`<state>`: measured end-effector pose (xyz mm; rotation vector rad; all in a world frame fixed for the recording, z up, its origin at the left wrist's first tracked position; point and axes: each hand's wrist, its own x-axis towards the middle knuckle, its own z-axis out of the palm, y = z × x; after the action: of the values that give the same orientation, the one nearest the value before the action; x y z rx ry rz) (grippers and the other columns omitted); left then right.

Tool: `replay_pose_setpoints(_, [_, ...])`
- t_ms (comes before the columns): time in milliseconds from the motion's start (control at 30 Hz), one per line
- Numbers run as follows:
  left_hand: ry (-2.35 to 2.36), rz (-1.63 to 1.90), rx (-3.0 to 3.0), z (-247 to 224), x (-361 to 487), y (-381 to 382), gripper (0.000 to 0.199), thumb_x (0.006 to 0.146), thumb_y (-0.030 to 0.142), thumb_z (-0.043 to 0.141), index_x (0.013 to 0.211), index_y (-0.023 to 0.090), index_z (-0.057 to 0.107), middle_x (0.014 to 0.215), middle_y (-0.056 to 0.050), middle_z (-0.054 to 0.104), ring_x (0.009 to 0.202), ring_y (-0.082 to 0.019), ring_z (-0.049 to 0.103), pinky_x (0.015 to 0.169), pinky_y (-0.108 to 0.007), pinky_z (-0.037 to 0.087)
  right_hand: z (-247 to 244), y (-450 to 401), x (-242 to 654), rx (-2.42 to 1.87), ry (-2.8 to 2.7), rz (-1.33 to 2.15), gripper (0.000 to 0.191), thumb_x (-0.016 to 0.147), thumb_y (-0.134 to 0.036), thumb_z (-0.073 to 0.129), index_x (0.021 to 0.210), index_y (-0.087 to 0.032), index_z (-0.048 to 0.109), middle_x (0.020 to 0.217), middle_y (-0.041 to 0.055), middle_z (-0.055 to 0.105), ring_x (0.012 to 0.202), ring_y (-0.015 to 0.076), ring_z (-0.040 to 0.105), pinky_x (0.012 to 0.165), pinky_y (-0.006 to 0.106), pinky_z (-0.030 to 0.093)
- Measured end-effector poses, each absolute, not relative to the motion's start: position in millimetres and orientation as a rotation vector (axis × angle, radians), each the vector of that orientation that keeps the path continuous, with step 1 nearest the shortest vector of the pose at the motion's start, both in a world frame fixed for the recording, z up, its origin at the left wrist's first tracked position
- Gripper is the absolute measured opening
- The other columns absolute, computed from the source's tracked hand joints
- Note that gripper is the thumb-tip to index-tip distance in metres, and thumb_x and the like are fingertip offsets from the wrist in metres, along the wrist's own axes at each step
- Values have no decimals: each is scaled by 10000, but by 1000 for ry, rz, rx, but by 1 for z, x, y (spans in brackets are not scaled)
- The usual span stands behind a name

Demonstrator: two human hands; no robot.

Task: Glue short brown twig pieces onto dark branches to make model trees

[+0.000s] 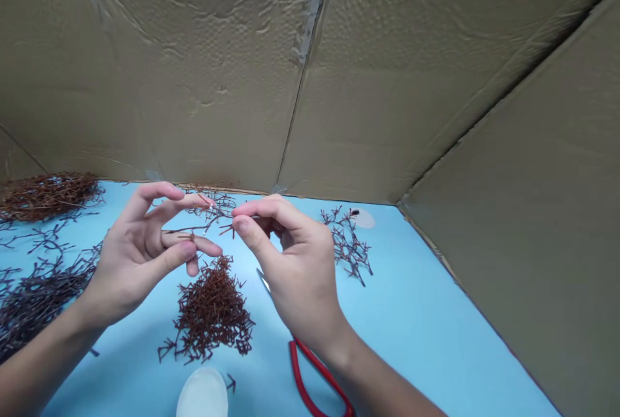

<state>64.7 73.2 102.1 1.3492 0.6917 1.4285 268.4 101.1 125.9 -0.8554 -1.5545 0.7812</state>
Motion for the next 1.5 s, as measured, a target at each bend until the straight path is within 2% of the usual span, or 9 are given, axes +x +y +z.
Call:
replay_pose_setpoints(333, [451, 1336, 963, 104, 74, 72, 446, 961, 81, 795, 1293, 270, 563, 1279, -33, 765, 884, -140, 850, 636, -98, 630, 126, 97, 266, -826, -1505, 835, 72, 950, -232, 792, 894, -267, 818, 830, -7, 735, 695, 127, 612, 632, 258, 515])
replay_pose_setpoints(733, [439, 1297, 937, 105, 70, 71, 424, 956, 81, 795, 1269, 282, 591, 1227, -10, 782, 896, -128, 846, 615, -80, 593, 129, 95, 269, -849, -1538, 821, 69, 948, -239, 793, 882, -253, 805, 784, -13, 714, 656, 120, 588, 579, 247, 471])
replay_pose_setpoints(1000, [492, 1310, 955, 104, 69, 72, 403, 923, 110, 833, 1226, 257, 611, 1181, -50, 791, 872, -173, 854, 564, -90, 578, 129, 96, 269, -859, -1555, 824, 75, 954, -249, 789, 882, -250, 809, 788, -5, 717, 663, 127, 592, 583, 254, 475])
replay_pose_setpoints(1233, [448, 1290, 917, 104, 68, 72, 404, 950, 68, 793, 1249, 274, 615, 1199, -19, 772, 886, -120, 837, 613, -72, 579, 128, 95, 269, -860, -1551, 824, 80, 950, -246, 787, 872, -243, 806, 771, -2, 715, 657, 128, 602, 581, 249, 485])
replay_pose_setpoints(1500, [468, 1287, 916, 104, 68, 73, 391, 935, 80, 811, 1218, 263, 613, 1143, -20, 762, 847, -121, 831, 594, -76, 575, 129, 97, 267, -884, -1557, 810, 86, 937, -263, 785, 859, -230, 801, 778, 14, 723, 649, 140, 606, 570, 268, 487])
